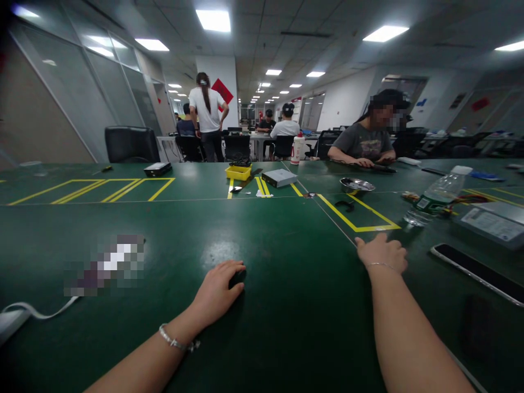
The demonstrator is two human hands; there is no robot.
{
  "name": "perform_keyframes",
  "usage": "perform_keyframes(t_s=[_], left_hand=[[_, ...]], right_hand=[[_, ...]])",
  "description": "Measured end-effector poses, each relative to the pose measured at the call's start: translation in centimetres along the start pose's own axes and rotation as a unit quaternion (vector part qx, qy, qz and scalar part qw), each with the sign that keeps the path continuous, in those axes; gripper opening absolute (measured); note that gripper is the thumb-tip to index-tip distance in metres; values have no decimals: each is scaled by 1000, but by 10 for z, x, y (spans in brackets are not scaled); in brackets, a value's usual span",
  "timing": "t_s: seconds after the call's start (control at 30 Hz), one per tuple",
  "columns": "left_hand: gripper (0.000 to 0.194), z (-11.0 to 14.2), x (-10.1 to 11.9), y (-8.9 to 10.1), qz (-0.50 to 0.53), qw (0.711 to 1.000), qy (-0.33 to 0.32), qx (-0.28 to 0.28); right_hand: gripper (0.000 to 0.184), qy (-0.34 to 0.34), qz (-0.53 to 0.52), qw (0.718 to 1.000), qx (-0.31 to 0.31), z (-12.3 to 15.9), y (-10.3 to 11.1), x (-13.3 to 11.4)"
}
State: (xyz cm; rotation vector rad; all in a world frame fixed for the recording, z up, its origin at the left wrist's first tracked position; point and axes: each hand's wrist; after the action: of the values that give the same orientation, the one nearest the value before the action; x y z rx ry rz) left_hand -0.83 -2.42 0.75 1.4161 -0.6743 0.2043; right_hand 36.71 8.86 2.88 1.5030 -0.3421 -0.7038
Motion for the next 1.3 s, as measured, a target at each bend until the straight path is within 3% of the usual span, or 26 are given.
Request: perform_keyframes(t_s=[0.1, 0.37, 0.77, 1.03, 1.1, 1.2, 1.3], left_hand=[[36, 0, 0, 0, 3, 1000, 0, 6], [29, 0, 0, 1, 4, 1000, -5, -5], [27, 0, 1, 2, 9, 1000, -2, -8], [27, 0, 3, 3, 9, 1000, -6, -2], [30, -1, 3, 3, 19, 1000, -2, 6], [34, -2, 3, 3, 62, 998, 15, 22], [33, -2, 2, 2, 150, 988, 30, 22]], right_hand=[[72, -22, -10, 999, -38, -7, -6, 5], [48, 36, 24, 999, -27, -7, -11, 4], [49, 17, 37, 997, -63, -5, -7, 3], [51, -5, 10, 999, -35, 6, 1, -4], [47, 28, 13, 999, -27, 10, 1, -11], [35, 165, -7, 985, -38, 32, -3, -38], [24, 361, -68, 928, -63, 82, -11, -80]])
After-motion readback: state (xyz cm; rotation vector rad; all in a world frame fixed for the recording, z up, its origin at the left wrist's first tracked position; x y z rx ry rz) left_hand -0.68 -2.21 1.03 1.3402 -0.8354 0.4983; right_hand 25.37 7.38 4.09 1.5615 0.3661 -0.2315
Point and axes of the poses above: each hand's wrist, its own z-axis away from the middle knuckle, its own y-axis out of the back of the hand, x = y × z, and after that the axes turned 12 degrees about -x, right-handed
